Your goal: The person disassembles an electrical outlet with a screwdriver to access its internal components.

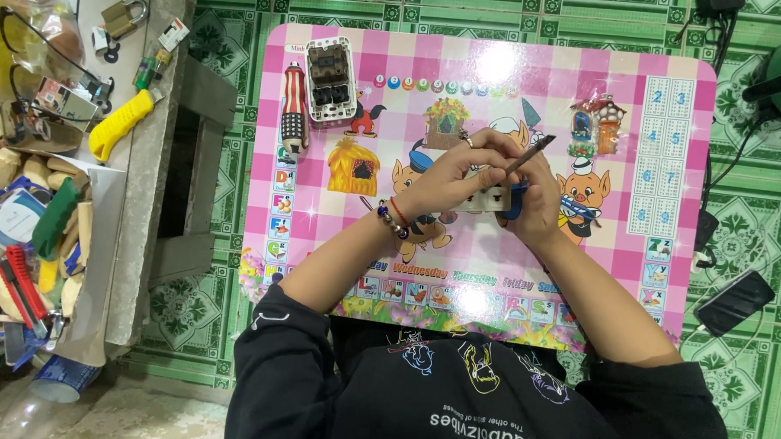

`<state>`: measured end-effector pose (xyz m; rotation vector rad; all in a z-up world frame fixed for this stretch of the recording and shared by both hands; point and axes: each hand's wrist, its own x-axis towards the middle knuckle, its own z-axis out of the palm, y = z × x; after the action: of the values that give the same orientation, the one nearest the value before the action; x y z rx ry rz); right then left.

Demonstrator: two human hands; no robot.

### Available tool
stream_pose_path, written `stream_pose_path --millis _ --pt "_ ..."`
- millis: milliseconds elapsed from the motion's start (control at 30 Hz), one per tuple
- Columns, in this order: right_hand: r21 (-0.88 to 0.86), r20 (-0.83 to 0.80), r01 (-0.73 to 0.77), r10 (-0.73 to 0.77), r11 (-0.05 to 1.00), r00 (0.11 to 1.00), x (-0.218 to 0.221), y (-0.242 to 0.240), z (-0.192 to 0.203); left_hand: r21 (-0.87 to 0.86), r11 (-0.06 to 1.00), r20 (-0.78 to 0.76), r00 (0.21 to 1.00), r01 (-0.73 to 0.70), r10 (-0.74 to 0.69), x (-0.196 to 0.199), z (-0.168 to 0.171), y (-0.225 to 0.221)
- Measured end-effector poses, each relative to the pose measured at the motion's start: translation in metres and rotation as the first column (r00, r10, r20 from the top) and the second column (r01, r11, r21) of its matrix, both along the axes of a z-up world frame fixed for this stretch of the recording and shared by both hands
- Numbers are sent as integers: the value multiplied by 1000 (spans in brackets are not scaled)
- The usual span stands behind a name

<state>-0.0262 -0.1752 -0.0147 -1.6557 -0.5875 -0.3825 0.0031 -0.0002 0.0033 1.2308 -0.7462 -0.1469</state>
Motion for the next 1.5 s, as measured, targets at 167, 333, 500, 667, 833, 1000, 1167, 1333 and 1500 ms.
stream_pose_path --millis 167,333,500,667,833,1000,1167,1333,1500 --pt "-34 57 33 -31 999 998 5 -10 -34 -17 1000 11 1000 23 -22 6 -15 0" --pt "36 -159 -80 85 996 984 6 -19 -29 -12 1000 -64 998 10 -11 7 -27 -5" --pt "118 -267 -182 207 976 941 9 -24 -13 69 998 -62 998 -12 17 7 -12 -7" --pt "150 -310 -255 291 955 905 13 -31 -37 63 998 -80 996 -25 30 3 -9 -7" --pt "179 -353 -207 259 962 899 8 -19 -9 19 1000 -87 996 -22 24 7 -22 -5" --pt "127 -341 -267 295 955 893 15 -35 -49 63 997 -28 998 -50 51 6 -22 -7" --pt "137 -337 -242 275 960 900 10 -22 -16 75 996 -13 999 -47 48 3 -4 -7" --pt "111 -367 -282 303 953 880 14 -43 -73 14 999 -46 998 -39 40 4 -12 -8" --pt "142 -339 -290 322 946 884 14 -34 -52 10 1000 -38 999 -24 24 4 -11 -4"
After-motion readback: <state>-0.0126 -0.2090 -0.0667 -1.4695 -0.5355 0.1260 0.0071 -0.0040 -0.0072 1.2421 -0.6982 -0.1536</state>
